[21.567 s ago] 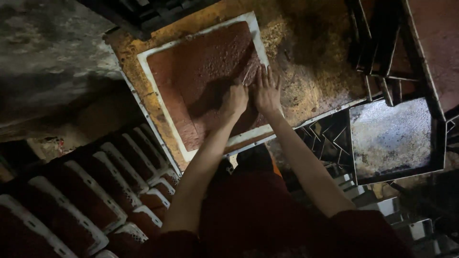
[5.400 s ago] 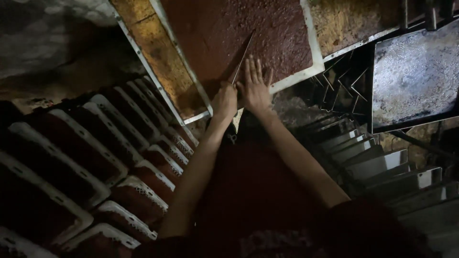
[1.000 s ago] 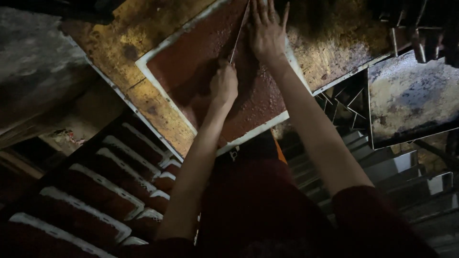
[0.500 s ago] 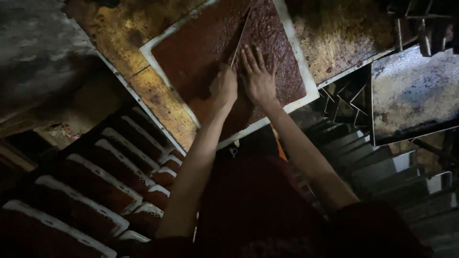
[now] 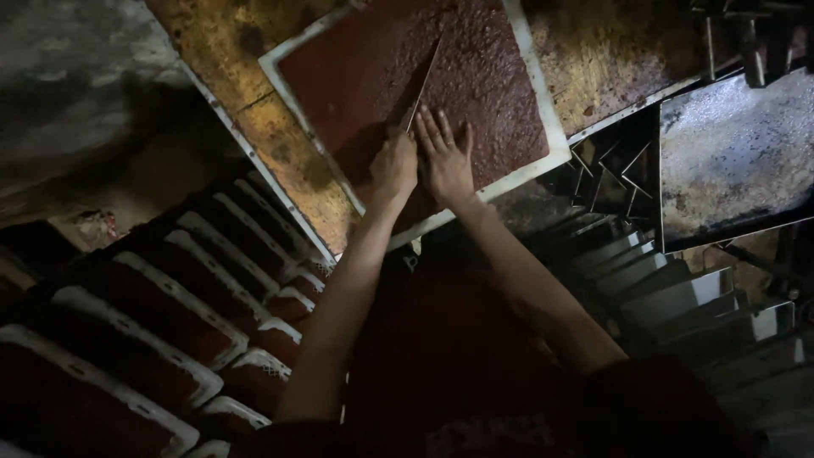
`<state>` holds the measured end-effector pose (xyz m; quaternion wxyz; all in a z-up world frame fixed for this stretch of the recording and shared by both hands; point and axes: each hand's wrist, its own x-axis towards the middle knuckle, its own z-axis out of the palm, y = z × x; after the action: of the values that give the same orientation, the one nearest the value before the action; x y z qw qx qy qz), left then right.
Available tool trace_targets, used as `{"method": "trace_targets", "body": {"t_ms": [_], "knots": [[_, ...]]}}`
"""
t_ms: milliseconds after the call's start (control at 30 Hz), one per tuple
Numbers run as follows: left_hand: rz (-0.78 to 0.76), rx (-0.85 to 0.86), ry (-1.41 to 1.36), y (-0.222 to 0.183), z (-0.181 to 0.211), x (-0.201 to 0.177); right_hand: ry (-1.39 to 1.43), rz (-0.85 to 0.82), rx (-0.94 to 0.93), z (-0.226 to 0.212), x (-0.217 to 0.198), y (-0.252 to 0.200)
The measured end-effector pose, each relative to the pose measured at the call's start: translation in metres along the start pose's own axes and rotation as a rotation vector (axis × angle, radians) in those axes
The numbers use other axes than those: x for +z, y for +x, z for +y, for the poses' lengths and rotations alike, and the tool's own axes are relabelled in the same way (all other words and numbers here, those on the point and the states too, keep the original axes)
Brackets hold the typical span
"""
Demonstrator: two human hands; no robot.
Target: Cutting a large sheet of food product into smaller rectangular pieces using a knife
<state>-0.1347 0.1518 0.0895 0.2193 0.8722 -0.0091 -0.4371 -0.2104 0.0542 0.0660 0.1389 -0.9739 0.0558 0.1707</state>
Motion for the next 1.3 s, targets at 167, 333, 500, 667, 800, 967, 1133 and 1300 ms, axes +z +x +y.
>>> {"method": "trace_targets", "body": {"t_ms": [167, 333, 500, 667, 800, 967, 1133, 1300], "knots": [[-0.024, -0.003, -0.100, -0.002, -0.023, 0.014, 0.039, 0.088, -0.009, 0.006, 0.012, -0.001], [0.018, -0.018, -0.032, -0.019, -0.048, 0.032, 0.037, 0.117, 0.001, 0.000, 0.010, -0.006], [0.044, 0.028, -0.032, -0.024, -0.053, 0.037, 0.038, 0.090, 0.057, -0.005, 0.019, -0.014], [0.060, -0.018, -0.057, -0.022, -0.052, 0.038, 0.061, -0.019, 0.135, -0.019, 0.044, -0.034], [0.018, -0.017, -0.058, -0.027, -0.042, 0.035, -0.051, 0.023, 0.149, -0.037, 0.020, -0.041], [0.037, -0.007, -0.063, -0.050, -0.025, 0.017, -0.027, 0.121, 0.125, -0.040, 0.018, -0.042], [0.075, -0.012, -0.044, -0.047, -0.022, 0.018, 0.116, 0.143, 0.126, -0.002, 0.030, -0.017], [0.087, -0.059, 0.100, -0.051, -0.025, 0.019, 0.136, 0.072, 0.060, 0.020, 0.005, 0.017]]}}
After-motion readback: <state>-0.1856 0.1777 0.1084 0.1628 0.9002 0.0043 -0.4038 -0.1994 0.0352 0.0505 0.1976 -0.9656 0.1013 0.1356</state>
